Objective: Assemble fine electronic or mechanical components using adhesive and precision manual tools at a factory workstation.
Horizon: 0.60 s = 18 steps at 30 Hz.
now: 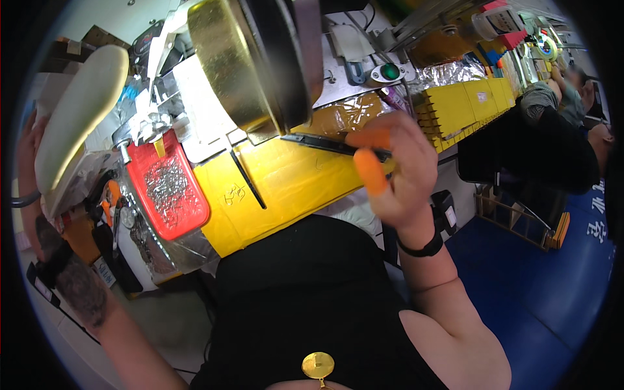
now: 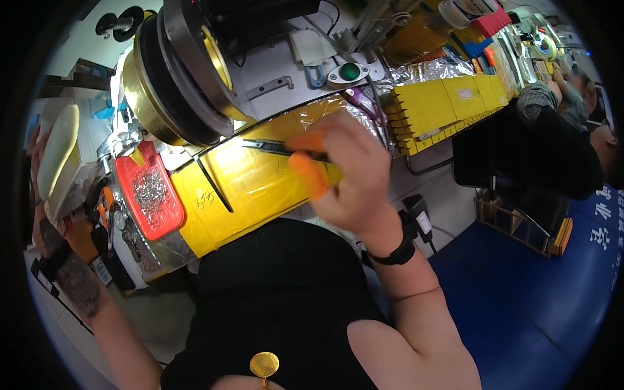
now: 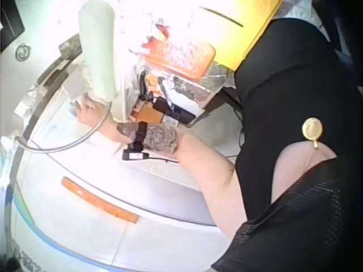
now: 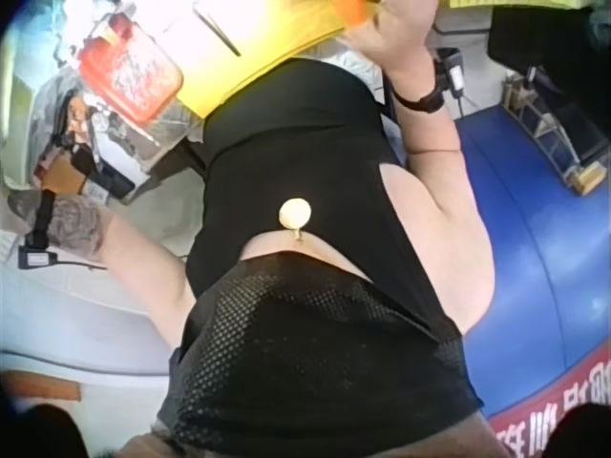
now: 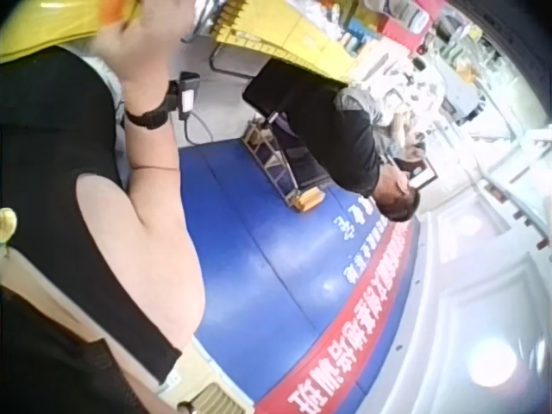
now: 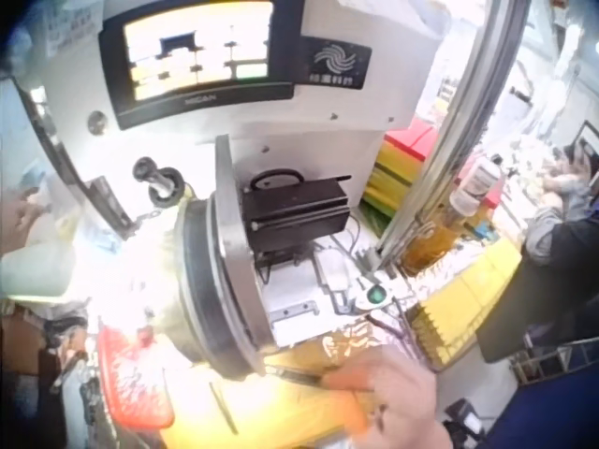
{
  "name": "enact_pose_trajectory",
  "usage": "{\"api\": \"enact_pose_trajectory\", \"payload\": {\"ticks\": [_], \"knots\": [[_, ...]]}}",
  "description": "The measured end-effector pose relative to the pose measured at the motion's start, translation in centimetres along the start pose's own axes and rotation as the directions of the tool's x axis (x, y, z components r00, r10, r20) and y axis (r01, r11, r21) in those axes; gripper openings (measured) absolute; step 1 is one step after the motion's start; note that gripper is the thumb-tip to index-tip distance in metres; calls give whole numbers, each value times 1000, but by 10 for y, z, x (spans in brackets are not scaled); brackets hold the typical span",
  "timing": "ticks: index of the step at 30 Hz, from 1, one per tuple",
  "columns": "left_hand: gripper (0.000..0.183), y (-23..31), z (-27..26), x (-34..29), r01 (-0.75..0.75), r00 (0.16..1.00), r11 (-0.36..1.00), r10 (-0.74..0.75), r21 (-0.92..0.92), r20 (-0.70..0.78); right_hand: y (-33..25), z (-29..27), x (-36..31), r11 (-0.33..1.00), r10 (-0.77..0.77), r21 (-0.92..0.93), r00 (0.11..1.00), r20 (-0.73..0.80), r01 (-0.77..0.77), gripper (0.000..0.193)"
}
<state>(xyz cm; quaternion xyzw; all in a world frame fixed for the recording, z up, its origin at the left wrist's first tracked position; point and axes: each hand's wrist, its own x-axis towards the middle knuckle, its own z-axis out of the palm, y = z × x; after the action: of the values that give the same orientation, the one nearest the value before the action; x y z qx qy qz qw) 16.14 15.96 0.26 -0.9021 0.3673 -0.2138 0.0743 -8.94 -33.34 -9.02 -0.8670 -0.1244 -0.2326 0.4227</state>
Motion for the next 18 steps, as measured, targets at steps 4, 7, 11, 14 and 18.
{"api": "enact_pose_trajectory", "payload": {"ticks": [4, 7, 11, 14, 18], "knots": [[30, -19, -12, -30, 399, 906, 868, -423, -295, -18, -62, 34, 15, 806, 69, 558, 968, 241, -197, 14], [24, 102, -31, 12, 716, 677, 669, -735, -198, -34, -87, 84, 25, 648, 144, 677, 928, 342, -350, 15], [19, 163, -28, 5, 196, 873, 845, -382, -498, -303, -112, 135, 35, 138, 473, 875, 807, 354, -465, 18], [36, 186, -20, -18, 207, 902, 740, -397, -640, -168, -116, 152, 56, 68, 573, 974, 808, 140, -217, 3], [59, 211, -8, -6, 103, 976, 801, -197, -590, -96, -109, 150, 65, 175, 598, 936, 788, 146, -307, 4]]}}
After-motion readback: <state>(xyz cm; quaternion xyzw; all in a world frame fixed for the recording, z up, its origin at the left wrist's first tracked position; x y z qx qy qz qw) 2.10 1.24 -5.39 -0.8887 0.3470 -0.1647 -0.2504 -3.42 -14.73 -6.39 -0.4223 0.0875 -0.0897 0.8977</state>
